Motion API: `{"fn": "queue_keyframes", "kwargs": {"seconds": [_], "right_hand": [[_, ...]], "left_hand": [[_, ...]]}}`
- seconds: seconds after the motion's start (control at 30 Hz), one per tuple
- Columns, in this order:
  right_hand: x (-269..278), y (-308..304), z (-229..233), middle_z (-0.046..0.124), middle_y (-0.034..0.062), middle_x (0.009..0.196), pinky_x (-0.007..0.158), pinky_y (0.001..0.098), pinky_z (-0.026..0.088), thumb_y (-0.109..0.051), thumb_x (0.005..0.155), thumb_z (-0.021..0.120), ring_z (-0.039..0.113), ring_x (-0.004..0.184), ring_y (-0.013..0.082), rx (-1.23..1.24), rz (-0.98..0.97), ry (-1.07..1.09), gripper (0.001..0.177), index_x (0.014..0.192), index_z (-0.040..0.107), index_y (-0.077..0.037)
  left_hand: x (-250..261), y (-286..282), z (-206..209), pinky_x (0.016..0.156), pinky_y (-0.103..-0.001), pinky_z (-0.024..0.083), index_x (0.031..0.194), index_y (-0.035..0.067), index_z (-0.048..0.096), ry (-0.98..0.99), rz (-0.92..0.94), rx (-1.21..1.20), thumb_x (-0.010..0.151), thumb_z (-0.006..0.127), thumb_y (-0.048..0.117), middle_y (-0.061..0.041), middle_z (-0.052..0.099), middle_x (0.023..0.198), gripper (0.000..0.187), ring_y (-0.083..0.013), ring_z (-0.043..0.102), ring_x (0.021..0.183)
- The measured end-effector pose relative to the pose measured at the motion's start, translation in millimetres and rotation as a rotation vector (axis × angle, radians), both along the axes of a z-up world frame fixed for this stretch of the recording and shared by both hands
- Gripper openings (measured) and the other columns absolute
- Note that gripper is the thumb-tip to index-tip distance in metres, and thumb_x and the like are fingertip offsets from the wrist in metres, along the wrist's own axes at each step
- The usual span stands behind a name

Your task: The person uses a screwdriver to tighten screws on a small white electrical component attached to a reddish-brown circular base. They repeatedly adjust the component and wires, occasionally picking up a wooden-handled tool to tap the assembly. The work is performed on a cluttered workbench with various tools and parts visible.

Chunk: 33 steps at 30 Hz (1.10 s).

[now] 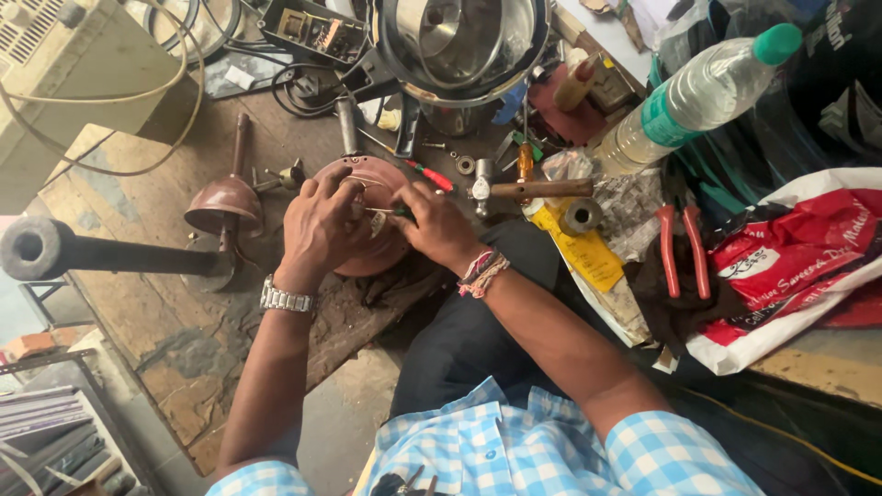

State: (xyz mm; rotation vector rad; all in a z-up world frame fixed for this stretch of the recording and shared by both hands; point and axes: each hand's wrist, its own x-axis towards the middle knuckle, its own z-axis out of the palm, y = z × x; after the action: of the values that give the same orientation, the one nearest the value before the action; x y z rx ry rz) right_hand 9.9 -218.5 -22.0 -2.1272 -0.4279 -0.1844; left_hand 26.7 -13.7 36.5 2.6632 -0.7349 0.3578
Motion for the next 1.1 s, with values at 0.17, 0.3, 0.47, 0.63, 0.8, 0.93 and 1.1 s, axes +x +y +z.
{"fn": "queue_keyframes", "kwargs": {"seconds": [0.17, 0.3, 0.47, 0.63, 0.8, 0.93, 1.1], "right_hand": [[4, -1, -12, 0.073, 0.0137, 0.099, 0.077, 0.0448, 0.056, -0.029, 0.100, 0.070, 0.071, 0.091, 0.0351, -0.078, 0.017, -0.004, 0.019, 0.108, 0.070, -0.012], [3, 0, -5, 0.073, 0.0151, 0.098, 0.076, 0.0470, 0.054, -0.028, 0.100, 0.069, 0.070, 0.092, 0.0368, -0.075, 0.068, 0.066, 0.022, 0.110, 0.067, -0.009], [1, -5, 0, 0.071, 0.0168, 0.101, 0.078, 0.0458, 0.055, -0.021, 0.090, 0.072, 0.069, 0.093, 0.0377, -0.014, 0.072, -0.124, 0.026, 0.110, 0.065, -0.006], [6, -6, -24, 0.073, 0.0130, 0.094, 0.076, 0.0395, 0.056, -0.021, 0.097, 0.073, 0.074, 0.089, 0.0309, 0.063, 0.128, 0.031, 0.018, 0.111, 0.069, -0.010], [23, 2, -55, 0.071, 0.0154, 0.096, 0.077, 0.0372, 0.055, -0.020, 0.105, 0.068, 0.070, 0.086, 0.0311, 0.538, 0.281, 0.669, 0.018, 0.113, 0.067, -0.004], [12, -5, -25, 0.075, 0.0133, 0.099, 0.080, 0.0366, 0.056, -0.020, 0.092, 0.076, 0.072, 0.094, 0.0274, 0.209, 0.190, 0.181, 0.025, 0.110, 0.066, -0.006], [-5, -1, -3, 0.074, 0.0140, 0.097, 0.077, 0.0389, 0.055, -0.018, 0.093, 0.074, 0.071, 0.090, 0.0312, -0.018, 0.053, -0.130, 0.017, 0.108, 0.072, -0.009]], "left_hand": [[2, 2, 0, 0.081, -0.044, 0.055, 0.110, 0.011, 0.067, 0.008, -0.046, 0.007, 0.073, 0.081, 0.027, -0.010, 0.064, 0.134, 0.043, -0.0349, 0.064, 0.101], [5, 4, 1, 0.081, -0.043, 0.055, 0.110, 0.012, 0.068, 0.018, -0.064, 0.039, 0.071, 0.079, 0.025, -0.009, 0.065, 0.135, 0.043, -0.0339, 0.064, 0.100], [6, 5, 1, 0.083, -0.043, 0.055, 0.113, 0.012, 0.067, 0.004, -0.083, 0.023, 0.071, 0.080, 0.025, -0.009, 0.064, 0.138, 0.046, -0.0336, 0.063, 0.100], [7, 5, 5, 0.078, -0.043, 0.054, 0.112, 0.013, 0.067, 0.032, -0.100, 0.040, 0.066, 0.080, 0.025, -0.006, 0.063, 0.140, 0.049, -0.0331, 0.062, 0.096], [7, 8, 6, 0.078, -0.043, 0.054, 0.114, 0.014, 0.066, 0.042, -0.117, 0.057, 0.069, 0.080, 0.026, -0.005, 0.063, 0.142, 0.048, -0.0331, 0.062, 0.096], [7, 10, 4, 0.079, -0.044, 0.054, 0.112, 0.014, 0.066, 0.034, -0.118, 0.033, 0.067, 0.081, 0.028, -0.006, 0.062, 0.143, 0.049, -0.0335, 0.062, 0.096], [8, 11, 2, 0.079, -0.044, 0.054, 0.113, 0.014, 0.066, 0.044, -0.121, 0.051, 0.068, 0.080, 0.027, -0.004, 0.062, 0.143, 0.049, -0.0332, 0.061, 0.095]]}}
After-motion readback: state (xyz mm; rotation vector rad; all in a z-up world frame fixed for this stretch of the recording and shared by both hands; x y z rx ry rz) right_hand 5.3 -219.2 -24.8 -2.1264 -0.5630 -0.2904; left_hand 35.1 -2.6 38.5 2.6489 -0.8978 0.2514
